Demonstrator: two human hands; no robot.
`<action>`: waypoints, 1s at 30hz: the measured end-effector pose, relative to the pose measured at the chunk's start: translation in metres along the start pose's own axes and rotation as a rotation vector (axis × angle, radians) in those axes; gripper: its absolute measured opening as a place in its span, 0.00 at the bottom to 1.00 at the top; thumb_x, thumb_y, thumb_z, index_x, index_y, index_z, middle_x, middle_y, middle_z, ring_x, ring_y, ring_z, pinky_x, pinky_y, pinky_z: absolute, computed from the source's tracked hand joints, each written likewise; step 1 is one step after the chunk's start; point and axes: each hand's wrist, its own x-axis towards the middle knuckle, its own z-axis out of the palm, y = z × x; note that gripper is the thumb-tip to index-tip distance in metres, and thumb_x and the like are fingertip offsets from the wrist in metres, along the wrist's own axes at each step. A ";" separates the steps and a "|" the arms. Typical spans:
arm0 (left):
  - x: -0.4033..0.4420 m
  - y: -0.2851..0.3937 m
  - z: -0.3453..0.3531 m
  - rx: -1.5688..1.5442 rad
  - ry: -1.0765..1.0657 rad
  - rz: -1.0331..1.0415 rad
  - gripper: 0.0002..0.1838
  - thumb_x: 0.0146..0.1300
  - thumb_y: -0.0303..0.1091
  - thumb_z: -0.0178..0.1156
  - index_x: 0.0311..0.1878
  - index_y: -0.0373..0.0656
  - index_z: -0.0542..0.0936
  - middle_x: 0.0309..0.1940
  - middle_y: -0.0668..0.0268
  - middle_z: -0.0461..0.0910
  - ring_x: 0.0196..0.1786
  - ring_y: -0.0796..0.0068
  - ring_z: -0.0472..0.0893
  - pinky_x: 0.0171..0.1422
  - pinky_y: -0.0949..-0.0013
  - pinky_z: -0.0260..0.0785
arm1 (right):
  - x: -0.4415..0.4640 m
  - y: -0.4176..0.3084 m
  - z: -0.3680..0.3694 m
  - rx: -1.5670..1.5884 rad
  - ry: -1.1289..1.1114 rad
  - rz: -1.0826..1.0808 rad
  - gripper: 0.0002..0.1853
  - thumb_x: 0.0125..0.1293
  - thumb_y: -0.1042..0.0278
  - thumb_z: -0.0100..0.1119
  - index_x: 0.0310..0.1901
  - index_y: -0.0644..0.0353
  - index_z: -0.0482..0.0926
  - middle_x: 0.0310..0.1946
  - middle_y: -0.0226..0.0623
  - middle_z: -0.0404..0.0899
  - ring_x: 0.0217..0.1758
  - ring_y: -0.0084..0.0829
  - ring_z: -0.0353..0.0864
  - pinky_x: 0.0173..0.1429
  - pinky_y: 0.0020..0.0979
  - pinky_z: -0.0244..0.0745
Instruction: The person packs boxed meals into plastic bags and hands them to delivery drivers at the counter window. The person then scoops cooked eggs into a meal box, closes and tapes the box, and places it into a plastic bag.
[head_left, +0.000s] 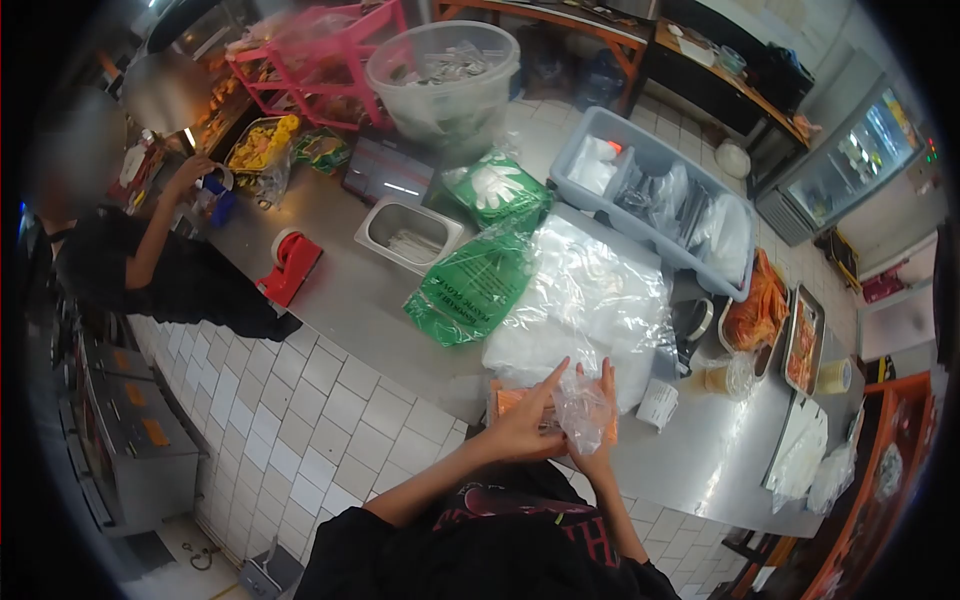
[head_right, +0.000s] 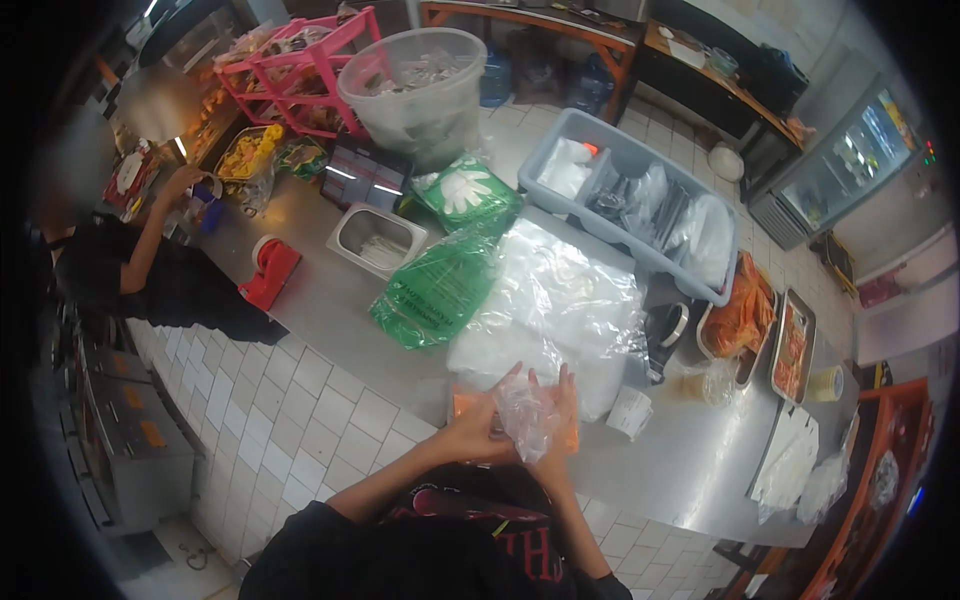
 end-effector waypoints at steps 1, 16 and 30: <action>0.002 0.002 -0.002 -0.117 -0.005 -0.043 0.43 0.47 0.26 0.61 0.67 0.41 0.50 0.56 0.51 0.66 0.56 0.52 0.68 0.61 0.62 0.59 | 0.007 -0.006 -0.012 -0.002 -0.011 -0.018 0.39 0.56 0.58 0.55 0.67 0.54 0.50 0.67 0.50 0.44 0.70 0.49 0.47 0.67 0.44 0.47; -0.014 -0.057 0.050 0.097 0.293 0.349 0.32 0.47 0.37 0.57 0.59 0.40 0.65 0.56 0.54 0.62 0.60 0.53 0.60 0.60 0.54 0.55 | 0.312 -0.101 0.247 -0.268 -0.498 -0.566 0.07 0.53 0.77 0.50 0.34 0.66 0.74 0.32 0.53 0.75 0.38 0.48 0.78 0.42 0.41 0.74; -0.021 -0.079 0.073 -0.495 0.076 0.069 0.29 0.50 0.31 0.54 0.59 0.39 0.64 0.58 0.52 0.61 0.62 0.51 0.57 0.66 0.53 0.48 | 0.318 -0.092 0.232 0.027 -0.334 -0.611 0.07 0.54 0.69 0.59 0.31 0.64 0.80 0.28 0.47 0.72 0.33 0.41 0.76 0.38 0.36 0.71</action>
